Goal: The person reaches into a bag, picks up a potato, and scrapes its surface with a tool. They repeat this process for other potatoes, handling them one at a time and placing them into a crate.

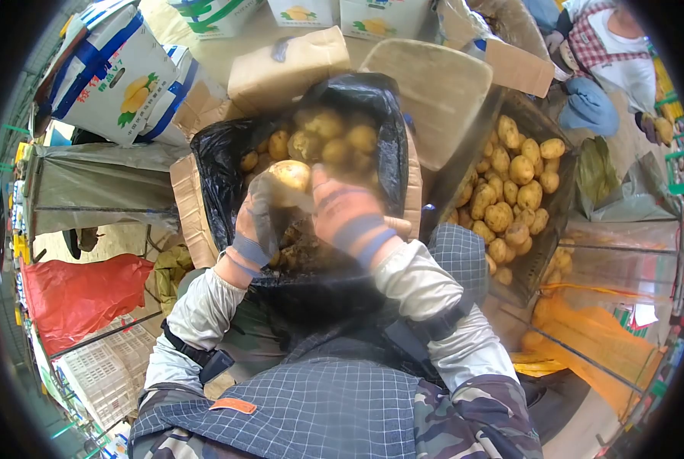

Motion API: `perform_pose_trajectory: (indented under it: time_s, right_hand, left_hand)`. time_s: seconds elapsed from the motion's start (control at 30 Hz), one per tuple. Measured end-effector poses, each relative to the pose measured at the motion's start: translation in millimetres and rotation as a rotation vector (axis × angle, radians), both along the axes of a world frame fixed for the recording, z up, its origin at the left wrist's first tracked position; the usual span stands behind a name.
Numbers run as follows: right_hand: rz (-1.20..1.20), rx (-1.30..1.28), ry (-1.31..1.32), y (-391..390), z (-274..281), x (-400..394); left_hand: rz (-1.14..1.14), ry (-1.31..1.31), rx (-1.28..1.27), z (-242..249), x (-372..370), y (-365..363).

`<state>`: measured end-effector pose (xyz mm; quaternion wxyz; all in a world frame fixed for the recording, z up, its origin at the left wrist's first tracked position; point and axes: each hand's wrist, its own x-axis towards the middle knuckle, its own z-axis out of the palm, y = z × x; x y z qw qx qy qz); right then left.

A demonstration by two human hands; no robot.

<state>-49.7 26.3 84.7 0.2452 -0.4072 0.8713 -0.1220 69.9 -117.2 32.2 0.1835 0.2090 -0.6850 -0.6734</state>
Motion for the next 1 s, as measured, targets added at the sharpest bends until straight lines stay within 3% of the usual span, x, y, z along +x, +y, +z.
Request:
perform_pose_trajectory:
  time_s: [0.07, 0.13, 0.23, 0.27, 0.3, 0.33, 0.37, 0.43, 0.47, 0.53, 0.57, 0.63, 0.67, 0.7, 0.8, 0.87, 0.93, 0.97, 1.0]
  right_hand:
    - [-0.036, -0.274, -0.032, 7.7, 3.2, -9.5]
    - [-0.006, -0.501, -0.057, 7.4, 3.1, -15.7]
    - [-0.108, -0.689, -0.404, 3.3, -10.2, -25.5]
    - [-0.189, -0.705, -0.512, 6.9, -15.1, -36.3]
    - [-0.353, -0.761, -0.682, 18.4, -0.4, -43.3]
    - [-0.530, -0.837, -0.841, 29.8, 14.2, -50.4]
    - [-0.643, -0.757, -0.747, 51.7, 7.5, -79.5]
    - [-0.701, -1.010, -0.662, 104.7, 24.0, -108.4]
    - [-0.766, -0.925, -0.618, 135.8, 13.7, -134.9]
    - [-0.899, -0.893, -0.476, 199.7, -0.6, -151.5]
    - [-0.992, -0.875, -0.540, 236.9, -22.4, -160.2]
    - [-1.240, -0.838, -0.650, 313.2, -81.1, -164.7]
    - [-1.343, -0.866, -0.720, 334.8, -89.9, -148.1]
    - [-1.504, -1.021, -0.795, 360.9, -113.9, -130.7]
    - [-1.644, -1.004, -0.742, 436.3, -176.7, -90.4]
    - [-1.553, -0.999, -0.790, 447.1, -172.6, -87.7]
    - [-1.556, -1.003, -0.765, 449.4, -157.6, -104.9]
    - [-1.460, -1.074, -0.713, 412.9, -108.0, -108.9]
    - [-1.360, -1.135, -0.663, 364.2, -45.6, -106.3]
  left_hand:
    - [-0.057, -0.022, 0.059, 1.3, -6.9, -14.3]
    - [-0.143, -0.043, 0.444, 31.1, -13.3, -12.5]
    - [-0.372, -0.092, 0.579, 61.9, -14.1, -25.9]
    - [-0.294, -0.101, 0.369, 52.4, -14.5, -39.1]
    - [-0.271, -0.051, 0.528, 41.8, -17.2, -58.8]
    - [-0.158, -0.074, 0.330, 28.0, -19.4, -80.9]
    - [-0.045, -0.095, 0.134, 15.1, -18.5, -95.3]
    - [-0.141, -0.230, -0.473, -1.7, -8.3, -99.3]
    - [-0.189, -0.292, -0.777, -4.3, -4.3, -98.2]
    - [-0.565, -0.753, -1.200, -4.0, -5.5, -77.4]
    - [-0.775, -0.995, -1.373, -6.6, -7.0, -64.1]
    - [-1.002, -1.209, -1.508, -47.7, 7.1, -58.8]
    - [-1.060, -1.231, -1.617, -40.4, 11.1, -48.5]
    - [-1.033, -1.213, -1.647, -52.8, 14.4, -51.7]
    - [-1.005, -1.191, -1.668, -93.5, 25.1, -70.9]
    - [-1.052, -1.196, -1.596, -94.4, 16.3, -72.3]
    - [-1.126, -1.314, -1.421, -50.5, -8.6, -65.1]
    - [-1.163, -1.376, -1.328, -24.4, -17.0, -62.4]
    - [-1.062, -1.338, -1.132, -6.0, -19.7, -62.4]
